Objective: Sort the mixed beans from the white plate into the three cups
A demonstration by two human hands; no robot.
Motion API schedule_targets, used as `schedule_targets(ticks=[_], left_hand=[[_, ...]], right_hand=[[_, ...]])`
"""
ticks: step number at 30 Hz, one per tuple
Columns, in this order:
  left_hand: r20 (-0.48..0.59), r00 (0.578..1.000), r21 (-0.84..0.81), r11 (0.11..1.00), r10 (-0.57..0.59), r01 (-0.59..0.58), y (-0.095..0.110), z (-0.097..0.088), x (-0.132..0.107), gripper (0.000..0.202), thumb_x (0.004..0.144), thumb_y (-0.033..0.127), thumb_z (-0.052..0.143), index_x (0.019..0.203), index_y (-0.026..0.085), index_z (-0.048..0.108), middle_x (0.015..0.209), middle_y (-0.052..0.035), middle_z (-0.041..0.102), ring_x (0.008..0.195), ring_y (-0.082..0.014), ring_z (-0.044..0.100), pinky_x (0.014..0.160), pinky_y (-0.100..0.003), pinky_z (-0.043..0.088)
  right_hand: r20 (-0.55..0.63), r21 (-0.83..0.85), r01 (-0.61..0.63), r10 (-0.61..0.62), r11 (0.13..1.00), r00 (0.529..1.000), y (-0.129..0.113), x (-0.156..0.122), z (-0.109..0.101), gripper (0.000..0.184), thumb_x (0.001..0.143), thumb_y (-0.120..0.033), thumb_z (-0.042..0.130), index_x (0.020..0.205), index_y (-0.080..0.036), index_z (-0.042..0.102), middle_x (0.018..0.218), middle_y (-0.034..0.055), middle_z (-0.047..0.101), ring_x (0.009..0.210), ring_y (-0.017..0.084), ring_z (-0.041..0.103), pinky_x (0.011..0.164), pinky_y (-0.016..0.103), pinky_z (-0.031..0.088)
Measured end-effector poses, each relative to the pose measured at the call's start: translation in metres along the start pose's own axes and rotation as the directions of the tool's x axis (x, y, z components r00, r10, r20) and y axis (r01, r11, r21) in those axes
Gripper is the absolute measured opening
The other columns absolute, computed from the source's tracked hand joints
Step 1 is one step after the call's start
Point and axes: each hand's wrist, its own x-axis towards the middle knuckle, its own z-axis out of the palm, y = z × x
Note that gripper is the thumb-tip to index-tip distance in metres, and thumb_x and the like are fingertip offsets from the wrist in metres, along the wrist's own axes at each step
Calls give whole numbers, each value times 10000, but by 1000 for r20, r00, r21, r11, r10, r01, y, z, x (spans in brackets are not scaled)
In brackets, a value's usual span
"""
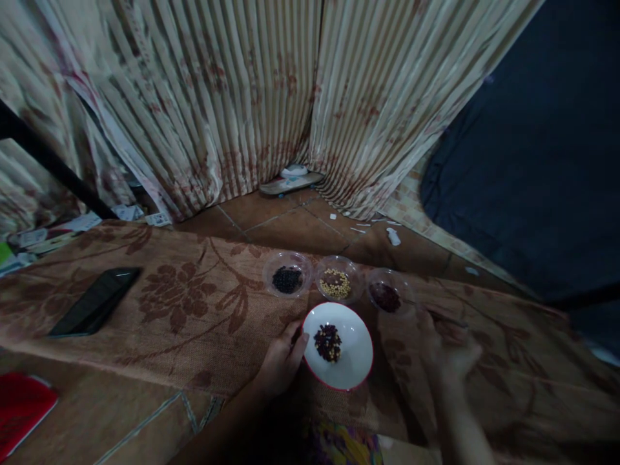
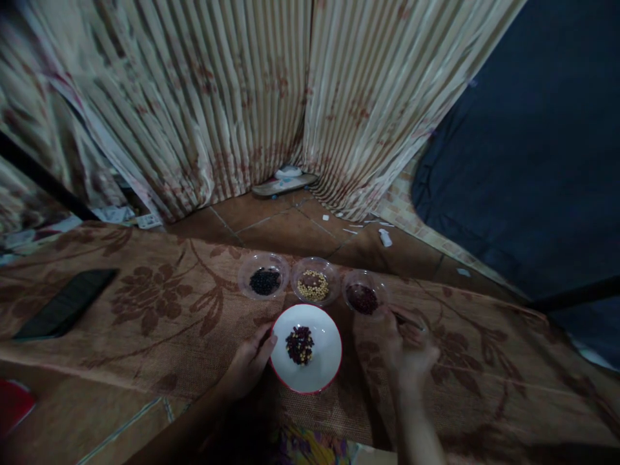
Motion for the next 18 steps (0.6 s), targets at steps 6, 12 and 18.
schedule_targets(ticks=[6,12,18], left_hand=[[2,1000,-13,1000,-9,9,2,0,0,351,903,356,419,1182,189,549,993,-36,707,846,-184,649,763,-253,482],[0,1000,26,1000,3,-3,1,0,0,351,908,355,421,1183,178,549,975,-46,702,851,-187,639,778,-262,465],[7,1000,52,999,3,-3,-2,1,-1,352,914,361,412,1183,178,546,930,-47,697,819,-185,635,735,-259,464]], right_hand=[[-70,36,-20,22,999,997,10,5,2,305,671,-408,721,740,-114,686,738,102,679,685,214,631,686,370,503],[140,114,-73,56,991,989,-19,-35,-3,233,695,-371,708,764,-149,688,793,90,690,734,207,638,726,366,505],[416,36,-201,168,979,894,-31,-80,0,208,720,-374,688,805,-185,703,870,75,696,805,207,647,733,335,513]])
